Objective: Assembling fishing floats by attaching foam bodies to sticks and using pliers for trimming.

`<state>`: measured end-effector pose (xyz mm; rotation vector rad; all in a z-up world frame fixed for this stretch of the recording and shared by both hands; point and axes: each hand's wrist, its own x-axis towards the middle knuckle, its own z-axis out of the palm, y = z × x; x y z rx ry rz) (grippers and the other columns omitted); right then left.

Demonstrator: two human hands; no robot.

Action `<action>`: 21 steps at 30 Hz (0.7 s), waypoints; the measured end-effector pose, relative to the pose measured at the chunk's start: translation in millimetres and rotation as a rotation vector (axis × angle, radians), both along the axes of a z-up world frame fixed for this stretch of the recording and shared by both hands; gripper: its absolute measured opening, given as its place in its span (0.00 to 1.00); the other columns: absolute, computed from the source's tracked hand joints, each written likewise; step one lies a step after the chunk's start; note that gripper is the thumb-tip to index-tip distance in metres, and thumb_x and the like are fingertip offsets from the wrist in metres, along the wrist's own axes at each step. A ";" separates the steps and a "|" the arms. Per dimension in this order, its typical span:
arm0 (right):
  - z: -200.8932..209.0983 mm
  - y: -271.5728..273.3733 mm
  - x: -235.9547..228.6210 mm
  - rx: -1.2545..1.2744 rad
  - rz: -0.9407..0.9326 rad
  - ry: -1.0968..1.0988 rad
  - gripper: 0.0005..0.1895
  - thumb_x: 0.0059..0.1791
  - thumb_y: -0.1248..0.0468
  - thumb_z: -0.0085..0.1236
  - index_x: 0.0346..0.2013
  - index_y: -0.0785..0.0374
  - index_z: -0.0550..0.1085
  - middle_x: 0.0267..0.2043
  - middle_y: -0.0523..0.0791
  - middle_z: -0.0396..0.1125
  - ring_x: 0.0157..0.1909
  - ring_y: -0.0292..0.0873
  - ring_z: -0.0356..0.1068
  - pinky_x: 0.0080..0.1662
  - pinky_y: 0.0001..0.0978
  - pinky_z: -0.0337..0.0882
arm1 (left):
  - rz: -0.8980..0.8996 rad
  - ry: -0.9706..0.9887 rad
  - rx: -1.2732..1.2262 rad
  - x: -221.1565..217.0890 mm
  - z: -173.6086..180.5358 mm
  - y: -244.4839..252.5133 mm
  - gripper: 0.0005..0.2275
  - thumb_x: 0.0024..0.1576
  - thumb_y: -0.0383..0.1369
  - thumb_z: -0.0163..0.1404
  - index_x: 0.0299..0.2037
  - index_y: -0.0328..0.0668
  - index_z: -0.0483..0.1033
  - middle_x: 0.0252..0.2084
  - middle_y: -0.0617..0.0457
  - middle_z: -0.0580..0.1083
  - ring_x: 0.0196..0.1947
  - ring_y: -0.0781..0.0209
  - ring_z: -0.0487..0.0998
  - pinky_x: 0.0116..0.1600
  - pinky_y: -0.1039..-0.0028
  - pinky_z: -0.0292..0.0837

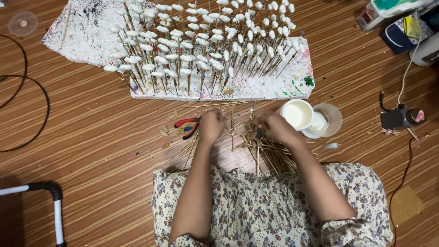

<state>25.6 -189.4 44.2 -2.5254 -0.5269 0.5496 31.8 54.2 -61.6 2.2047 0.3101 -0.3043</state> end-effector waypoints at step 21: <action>-106.5 61.3 44.5 0.006 0.052 -0.122 0.09 0.49 0.66 0.54 0.40 0.63 0.80 0.40 0.56 0.72 0.50 0.63 0.73 0.53 0.53 0.72 | 0.121 0.310 0.306 12.6 -30.7 63.0 0.13 0.60 0.39 0.47 0.46 0.50 0.84 0.49 0.41 0.81 0.56 0.37 0.79 0.59 0.46 0.74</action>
